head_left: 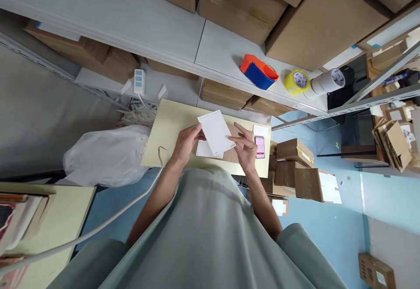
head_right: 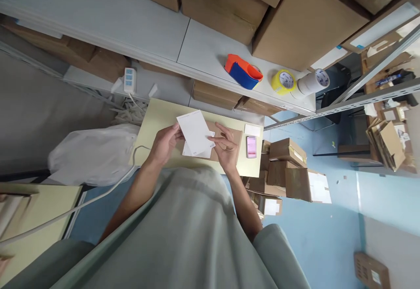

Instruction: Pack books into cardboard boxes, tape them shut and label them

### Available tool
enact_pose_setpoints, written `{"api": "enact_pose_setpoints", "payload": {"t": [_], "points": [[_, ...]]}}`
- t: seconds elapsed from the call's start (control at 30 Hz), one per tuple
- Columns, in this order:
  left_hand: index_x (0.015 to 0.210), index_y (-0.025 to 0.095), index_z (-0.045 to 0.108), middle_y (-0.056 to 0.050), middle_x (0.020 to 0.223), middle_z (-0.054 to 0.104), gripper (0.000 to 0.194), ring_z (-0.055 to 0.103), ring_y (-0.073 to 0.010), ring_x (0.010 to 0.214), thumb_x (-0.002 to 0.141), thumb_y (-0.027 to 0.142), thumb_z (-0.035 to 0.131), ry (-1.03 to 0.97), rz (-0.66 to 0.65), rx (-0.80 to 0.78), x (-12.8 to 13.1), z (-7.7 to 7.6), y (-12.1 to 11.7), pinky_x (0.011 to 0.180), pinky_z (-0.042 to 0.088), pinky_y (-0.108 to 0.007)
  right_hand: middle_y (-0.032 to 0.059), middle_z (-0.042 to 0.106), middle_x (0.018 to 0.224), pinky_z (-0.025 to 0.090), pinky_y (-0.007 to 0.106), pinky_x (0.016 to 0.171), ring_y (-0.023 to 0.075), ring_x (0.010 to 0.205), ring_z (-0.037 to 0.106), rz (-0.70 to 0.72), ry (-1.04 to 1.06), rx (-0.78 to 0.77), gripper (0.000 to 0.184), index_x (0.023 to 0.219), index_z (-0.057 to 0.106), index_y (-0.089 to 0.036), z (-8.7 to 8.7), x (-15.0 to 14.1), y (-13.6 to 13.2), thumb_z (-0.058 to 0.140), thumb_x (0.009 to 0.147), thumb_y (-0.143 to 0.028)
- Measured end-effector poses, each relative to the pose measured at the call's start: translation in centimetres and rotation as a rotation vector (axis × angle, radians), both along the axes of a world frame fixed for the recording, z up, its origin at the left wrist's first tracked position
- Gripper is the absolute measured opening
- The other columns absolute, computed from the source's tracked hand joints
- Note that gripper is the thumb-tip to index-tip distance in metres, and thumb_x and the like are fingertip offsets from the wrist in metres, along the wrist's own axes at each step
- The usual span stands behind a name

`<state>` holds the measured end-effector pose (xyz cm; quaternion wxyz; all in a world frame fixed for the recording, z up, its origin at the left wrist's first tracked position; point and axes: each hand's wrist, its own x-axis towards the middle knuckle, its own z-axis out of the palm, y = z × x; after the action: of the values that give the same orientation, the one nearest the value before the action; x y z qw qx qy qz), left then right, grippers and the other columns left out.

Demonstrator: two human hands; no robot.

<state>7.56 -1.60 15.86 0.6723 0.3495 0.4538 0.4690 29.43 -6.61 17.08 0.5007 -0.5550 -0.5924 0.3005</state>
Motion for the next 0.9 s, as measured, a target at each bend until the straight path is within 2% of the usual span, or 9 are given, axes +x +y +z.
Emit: {"api": "enact_pose_setpoints", "payload": {"t": [0.13,0.23,0.3,0.47,0.6,0.73,0.9], "points": [[0.087,0.02,0.079,-0.008,0.091,0.081,0.045,0.073,-0.0261,0.09,0.089,0.064,0.075,0.065,-0.141,0.066,-1.7,0.5,-0.5,0.085,0.056,-0.038,0.0076,0.074,0.148,0.056,0.055,0.115,0.0302,0.143,0.066,-0.037,-0.018,0.038,0.015,0.103,0.089,-0.034,-0.1,-0.9,0.1,0.077,0.104,-0.042],[0.086,0.02,0.08,-0.007,0.09,0.08,0.038,0.072,-0.0247,0.091,0.09,0.058,0.075,0.135,-0.271,0.098,-2.6,1.8,-1.2,0.087,0.054,-0.036,0.0068,0.074,0.148,0.056,0.057,0.115,0.0301,0.143,0.065,-0.063,-0.035,0.105,0.013,0.106,0.089,-0.036,-0.2,-1.2,0.3,0.076,0.105,-0.038],[0.083,0.021,0.079,-0.006,0.087,0.079,0.035,0.073,-0.0246,0.091,0.088,0.055,0.077,0.171,-0.303,0.099,-2.8,2.7,-1.7,0.088,0.055,-0.036,0.007,0.073,0.147,0.056,0.058,0.114,0.0306,0.142,0.065,-0.091,-0.085,0.132,0.015,0.107,0.088,-0.035,-0.2,-1.4,0.5,0.073,0.107,-0.038],[0.084,0.021,0.078,-0.006,0.086,0.079,0.032,0.074,-0.0248,0.089,0.084,0.053,0.079,0.18,-0.293,0.08,-2.4,3.9,-2.7,0.091,0.059,-0.038,0.0069,0.071,0.146,0.055,0.062,0.115,0.0317,0.143,0.065,-0.156,-0.194,0.172,0.019,0.108,0.087,-0.035,0.1,-1.5,0.7,0.069,0.109,-0.04],[0.084,0.021,0.078,-0.007,0.088,0.08,0.032,0.076,-0.025,0.09,0.083,0.053,0.081,0.167,-0.273,0.073,-1.7,3.7,-3.0,0.091,0.06,-0.038,0.0062,0.071,0.145,0.052,0.066,0.119,0.0318,0.144,0.064,-0.173,-0.221,0.211,0.019,0.109,0.086,-0.035,0.7,-1.5,0.6,0.068,0.11,-0.039],[0.085,0.021,0.078,-0.006,0.087,0.08,0.033,0.077,-0.025,0.09,0.083,0.054,0.082,0.168,-0.25,0.065,-1.0,3.4,-3.2,0.09,0.061,-0.038,0.0061,0.07,0.146,0.053,0.066,0.117,0.0319,0.143,0.065,-0.185,-0.254,0.247,0.019,0.11,0.085,-0.035,0.9,-1.0,0.4,0.066,0.11,-0.038],[0.083,0.021,0.076,-0.007,0.086,0.079,0.036,0.077,-0.0261,0.091,0.08,0.056,0.084,0.165,-0.222,0.061,0.1,3.7,-3.2,0.089,0.062,-0.039,0.0061,0.07,0.144,0.052,0.068,0.118,0.0324,0.144,0.064,-0.194,-0.25,0.232,0.019,0.109,0.085,-0.034,0.9,-0.1,0.3,0.066,0.11,-0.039]]}}
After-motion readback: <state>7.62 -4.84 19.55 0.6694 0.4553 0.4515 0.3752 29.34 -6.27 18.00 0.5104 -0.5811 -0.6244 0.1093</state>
